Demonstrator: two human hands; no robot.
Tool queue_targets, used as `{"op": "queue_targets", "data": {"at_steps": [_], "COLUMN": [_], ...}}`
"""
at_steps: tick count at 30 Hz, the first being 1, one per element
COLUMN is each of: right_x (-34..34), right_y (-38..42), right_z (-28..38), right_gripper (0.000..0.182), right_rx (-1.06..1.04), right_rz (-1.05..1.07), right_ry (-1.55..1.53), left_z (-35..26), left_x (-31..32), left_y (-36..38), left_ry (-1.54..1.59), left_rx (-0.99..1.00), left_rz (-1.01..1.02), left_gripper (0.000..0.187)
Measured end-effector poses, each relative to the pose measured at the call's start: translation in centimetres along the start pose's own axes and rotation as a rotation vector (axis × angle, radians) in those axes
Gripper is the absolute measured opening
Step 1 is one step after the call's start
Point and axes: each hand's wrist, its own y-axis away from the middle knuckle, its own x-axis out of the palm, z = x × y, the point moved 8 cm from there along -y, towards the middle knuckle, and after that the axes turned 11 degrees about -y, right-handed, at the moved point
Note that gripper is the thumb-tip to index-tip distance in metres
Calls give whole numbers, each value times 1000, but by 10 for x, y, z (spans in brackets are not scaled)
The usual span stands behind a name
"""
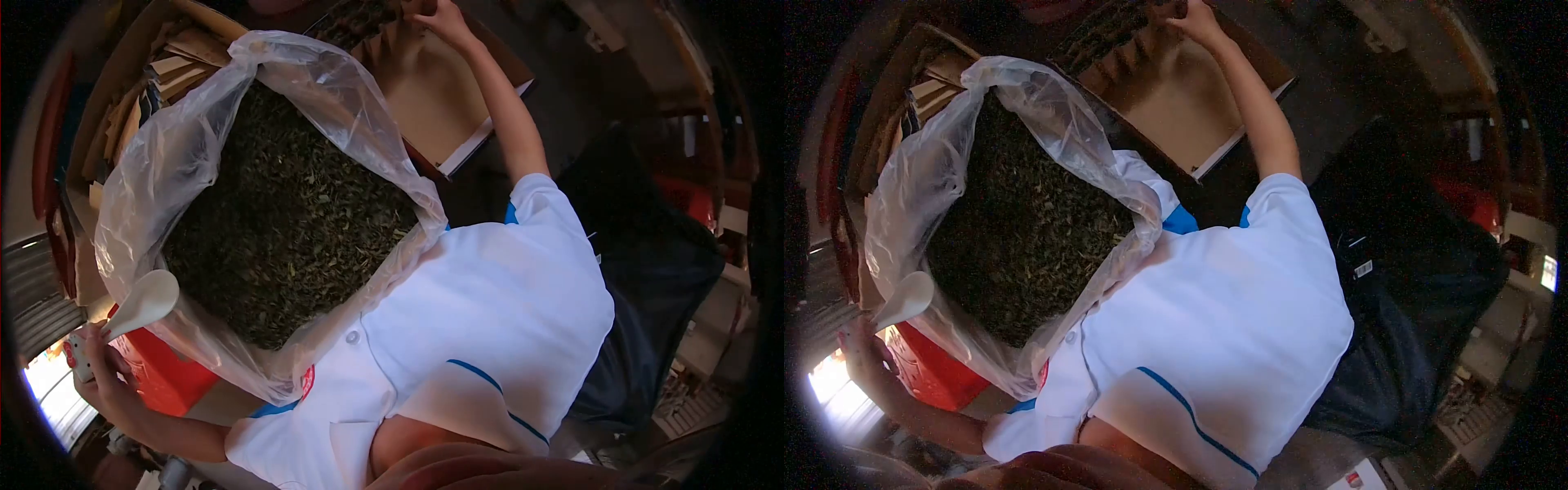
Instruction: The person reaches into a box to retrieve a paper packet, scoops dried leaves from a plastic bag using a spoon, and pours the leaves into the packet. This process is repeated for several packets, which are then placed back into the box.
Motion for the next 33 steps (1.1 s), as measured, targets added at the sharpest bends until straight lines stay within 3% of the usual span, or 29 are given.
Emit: {"op": "queue_targets", "data": {"at_steps": [6, 22, 25, 28, 30, 31, 32, 33], "right_x": [21, 28, 24, 17, 2, -10, -26, -28], "right_y": [-7, -11, -2, 2, 8, 16, 5, 6], "right_z": [-41, -45, -32, -42, -33, 2, -8, 35], "right_gripper": [52, 58, 50, 65, 63, 52, 42, 39], "right_rx": [-11, -82, -68, -255, -204, -127, -61, -67], "right_rz": [56, 141, 131, 155, 264, 282, 191, 190], "right_ry": [-19, -89, -96, 174, 178, 212, 307, 496], "left_z": [1, -7, -5, 8, 10, 1, -8, -12], "left_x": [-1, 2, 3, 2, 5, 10, 17, 30], "left_y": [2, 6, 6, 2, 5, 9, 11, 18], "left_ry": [-7, 6, 3, 39, 43, 64, 51, 125], "left_rx": [2, -32, -62, -43, -49, -94, -34, -106], "left_rz": [0, 7, 20, 45, 27, 54, 105, 141], "left_gripper": [28, 27, 25, 24, 22, 21, 22, 23]}}
